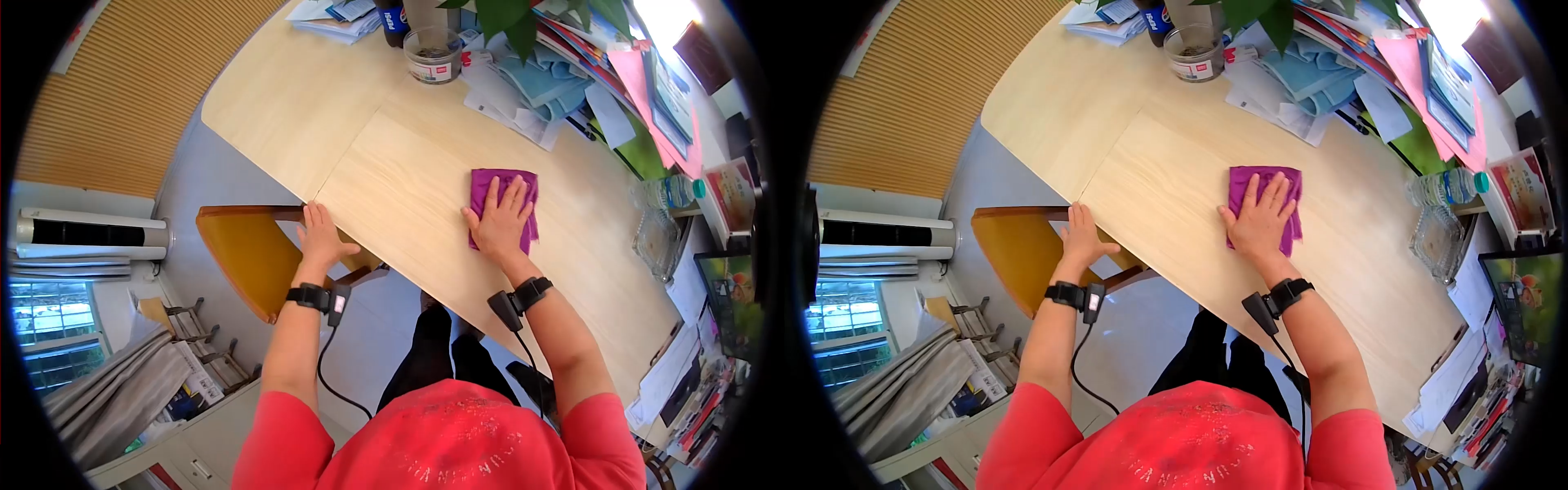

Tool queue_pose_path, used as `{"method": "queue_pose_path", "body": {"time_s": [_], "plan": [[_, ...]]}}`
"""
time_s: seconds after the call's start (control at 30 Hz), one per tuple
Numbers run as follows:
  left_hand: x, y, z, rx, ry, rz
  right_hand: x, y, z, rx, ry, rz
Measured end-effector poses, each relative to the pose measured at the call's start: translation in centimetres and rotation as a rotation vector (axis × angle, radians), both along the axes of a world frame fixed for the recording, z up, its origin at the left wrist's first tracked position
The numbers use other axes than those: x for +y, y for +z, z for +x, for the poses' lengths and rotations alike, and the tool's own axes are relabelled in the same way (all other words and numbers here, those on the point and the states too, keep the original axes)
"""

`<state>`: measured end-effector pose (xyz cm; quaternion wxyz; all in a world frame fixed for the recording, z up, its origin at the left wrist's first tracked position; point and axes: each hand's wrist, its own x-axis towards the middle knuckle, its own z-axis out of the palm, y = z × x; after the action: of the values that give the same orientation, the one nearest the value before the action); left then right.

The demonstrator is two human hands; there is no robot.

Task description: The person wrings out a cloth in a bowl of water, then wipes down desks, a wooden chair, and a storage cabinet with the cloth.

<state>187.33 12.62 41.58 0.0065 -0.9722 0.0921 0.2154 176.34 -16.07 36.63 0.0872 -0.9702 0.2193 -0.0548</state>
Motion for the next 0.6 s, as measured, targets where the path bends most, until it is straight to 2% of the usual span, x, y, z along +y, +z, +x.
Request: {"method": "queue_pose_path", "body": {"time_s": [0.13,0.27,0.37,0.47,0.53,0.6], "plan": [[0.0,-1.6,-0.3,-0.08,-0.038,-0.057,1.9,-1.1,7.7,-0.112,0.096,0.031],[0.5,-2.5,-0.5,-0.149,-0.047,-0.104,5.3,-1.2,18.6,-0.104,0.278,0.086],[1.2,-3.3,-0.3,-0.189,-0.083,-0.169,9.3,-1.1,23.1,-0.015,0.465,0.056],[1.8,-3.0,-0.3,-0.143,-0.095,-0.215,12.7,-0.5,20.1,-0.022,0.763,-0.004],[3.2,-3.1,0.5,-0.053,-0.103,-0.251,13.1,-0.4,15.4,-0.091,0.937,0.048],[4.8,-0.3,2.1,0.078,-0.109,-0.298,12.3,1.4,9.5,-0.051,1.049,0.074]]}}
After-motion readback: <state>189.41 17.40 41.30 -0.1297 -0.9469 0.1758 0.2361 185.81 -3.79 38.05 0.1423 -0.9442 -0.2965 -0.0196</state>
